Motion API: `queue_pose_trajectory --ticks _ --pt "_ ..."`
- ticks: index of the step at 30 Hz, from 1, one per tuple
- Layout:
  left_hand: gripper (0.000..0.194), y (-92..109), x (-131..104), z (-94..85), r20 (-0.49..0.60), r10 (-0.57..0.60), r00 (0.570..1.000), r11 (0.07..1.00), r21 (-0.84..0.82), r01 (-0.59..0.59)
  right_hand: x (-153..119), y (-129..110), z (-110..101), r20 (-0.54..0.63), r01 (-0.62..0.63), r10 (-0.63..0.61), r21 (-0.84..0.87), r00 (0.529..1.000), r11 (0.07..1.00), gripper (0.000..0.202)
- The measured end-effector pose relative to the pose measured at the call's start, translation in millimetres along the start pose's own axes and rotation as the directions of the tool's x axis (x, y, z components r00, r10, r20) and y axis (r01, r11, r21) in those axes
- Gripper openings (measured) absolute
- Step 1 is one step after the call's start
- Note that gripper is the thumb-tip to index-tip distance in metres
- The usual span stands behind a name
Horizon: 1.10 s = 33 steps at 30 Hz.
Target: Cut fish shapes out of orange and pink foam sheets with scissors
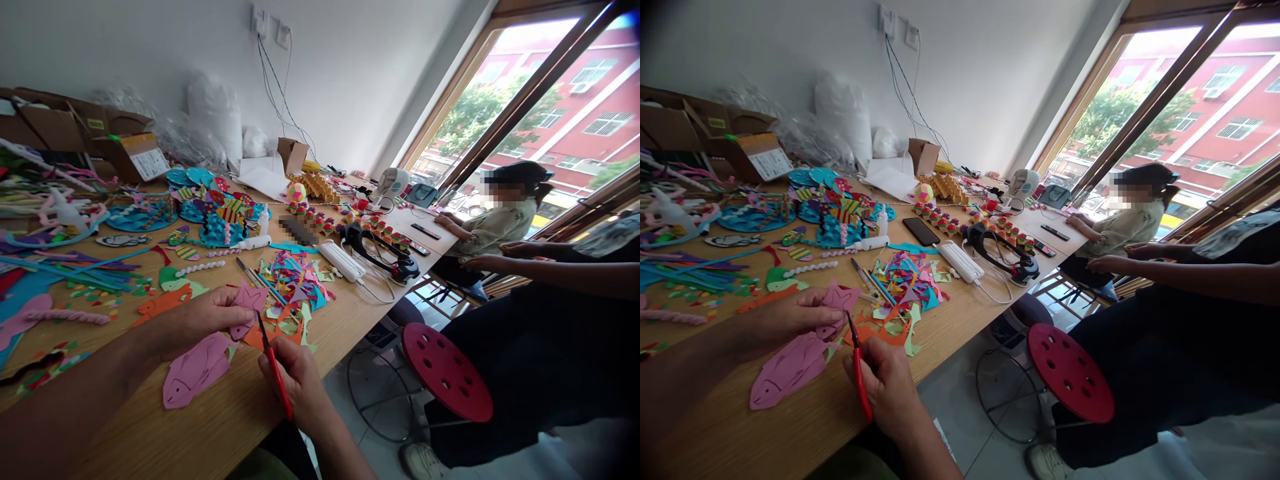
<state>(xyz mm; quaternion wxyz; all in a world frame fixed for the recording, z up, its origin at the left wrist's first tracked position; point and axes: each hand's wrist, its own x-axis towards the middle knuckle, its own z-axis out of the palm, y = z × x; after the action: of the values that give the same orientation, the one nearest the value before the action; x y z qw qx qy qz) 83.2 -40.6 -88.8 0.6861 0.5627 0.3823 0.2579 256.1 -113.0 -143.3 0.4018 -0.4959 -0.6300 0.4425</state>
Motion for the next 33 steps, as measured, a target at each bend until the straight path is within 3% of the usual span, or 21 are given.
queue_pose_trajectory --ticks 16,33 --pt "0.018 0.9 -1.0 -0.1 -0.014 -0.083 0.996 0.996 0.036 0.084 -0.1 -5.0 -2.5 0.001 0.003 -0.003 -0.082 1.000 0.997 0.032" --pt "0.019 0.5 -0.4 -0.7 -0.025 -0.017 1.000 0.998 0.067 0.019 -1.8 -2.0 -0.2 0.021 -0.037 0.037 0.018 0.999 0.999 0.028"
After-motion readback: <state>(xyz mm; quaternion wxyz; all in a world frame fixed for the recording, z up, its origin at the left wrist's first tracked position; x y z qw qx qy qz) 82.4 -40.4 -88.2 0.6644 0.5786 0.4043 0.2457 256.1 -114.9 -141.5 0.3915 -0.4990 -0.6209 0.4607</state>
